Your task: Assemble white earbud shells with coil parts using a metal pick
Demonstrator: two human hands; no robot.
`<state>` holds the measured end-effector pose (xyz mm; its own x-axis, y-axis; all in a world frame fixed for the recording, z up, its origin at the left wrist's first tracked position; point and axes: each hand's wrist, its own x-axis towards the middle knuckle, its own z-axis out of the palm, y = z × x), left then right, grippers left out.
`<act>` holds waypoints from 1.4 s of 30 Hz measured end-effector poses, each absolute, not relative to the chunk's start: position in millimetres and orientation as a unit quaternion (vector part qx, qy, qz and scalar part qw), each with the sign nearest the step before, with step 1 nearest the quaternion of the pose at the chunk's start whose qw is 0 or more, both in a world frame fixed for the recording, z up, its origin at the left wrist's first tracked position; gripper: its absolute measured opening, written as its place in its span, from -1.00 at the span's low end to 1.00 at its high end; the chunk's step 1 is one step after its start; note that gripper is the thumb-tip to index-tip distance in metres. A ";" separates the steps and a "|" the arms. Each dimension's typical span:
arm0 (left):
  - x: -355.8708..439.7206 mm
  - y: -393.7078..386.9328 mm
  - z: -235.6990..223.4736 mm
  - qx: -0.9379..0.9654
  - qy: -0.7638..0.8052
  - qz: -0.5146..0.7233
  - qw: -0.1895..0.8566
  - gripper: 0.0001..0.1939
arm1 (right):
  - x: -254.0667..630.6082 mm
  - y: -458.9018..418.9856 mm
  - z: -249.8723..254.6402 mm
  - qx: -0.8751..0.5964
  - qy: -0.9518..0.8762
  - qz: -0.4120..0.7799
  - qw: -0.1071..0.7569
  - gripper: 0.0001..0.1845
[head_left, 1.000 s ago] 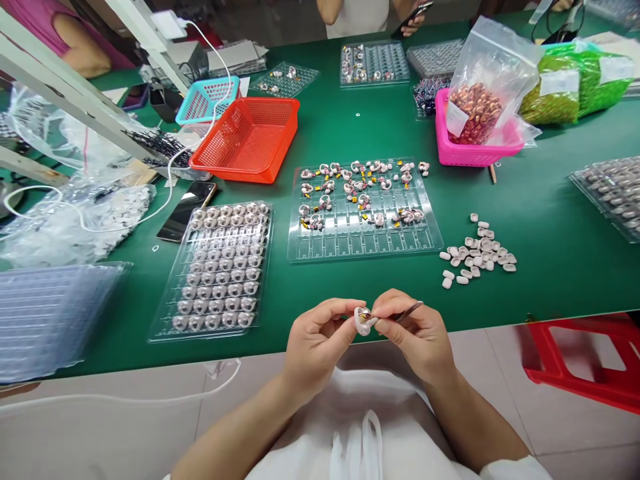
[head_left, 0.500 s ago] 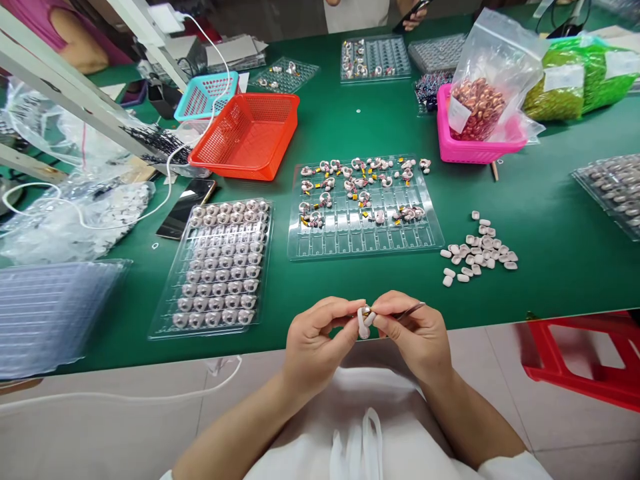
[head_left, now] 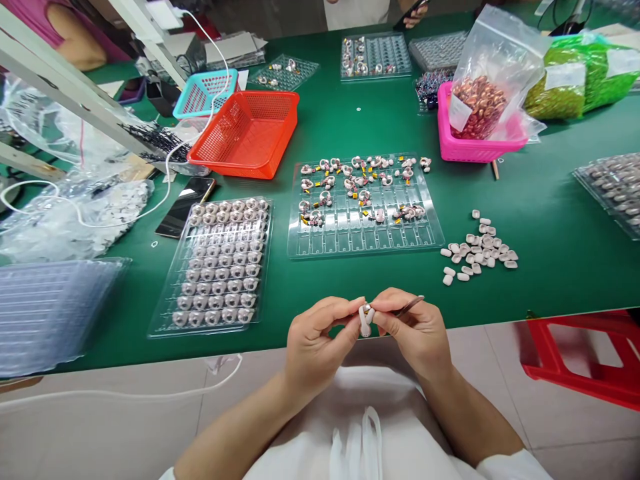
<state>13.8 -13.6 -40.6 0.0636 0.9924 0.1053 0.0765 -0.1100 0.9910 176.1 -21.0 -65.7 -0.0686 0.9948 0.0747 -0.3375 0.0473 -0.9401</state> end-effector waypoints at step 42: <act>19.3 -8.7 -36.2 0.688 0.436 0.461 0.352 -0.71 | 203.3 -14.1 -54.8 -0.446 -0.501 0.618 0.410 -0.76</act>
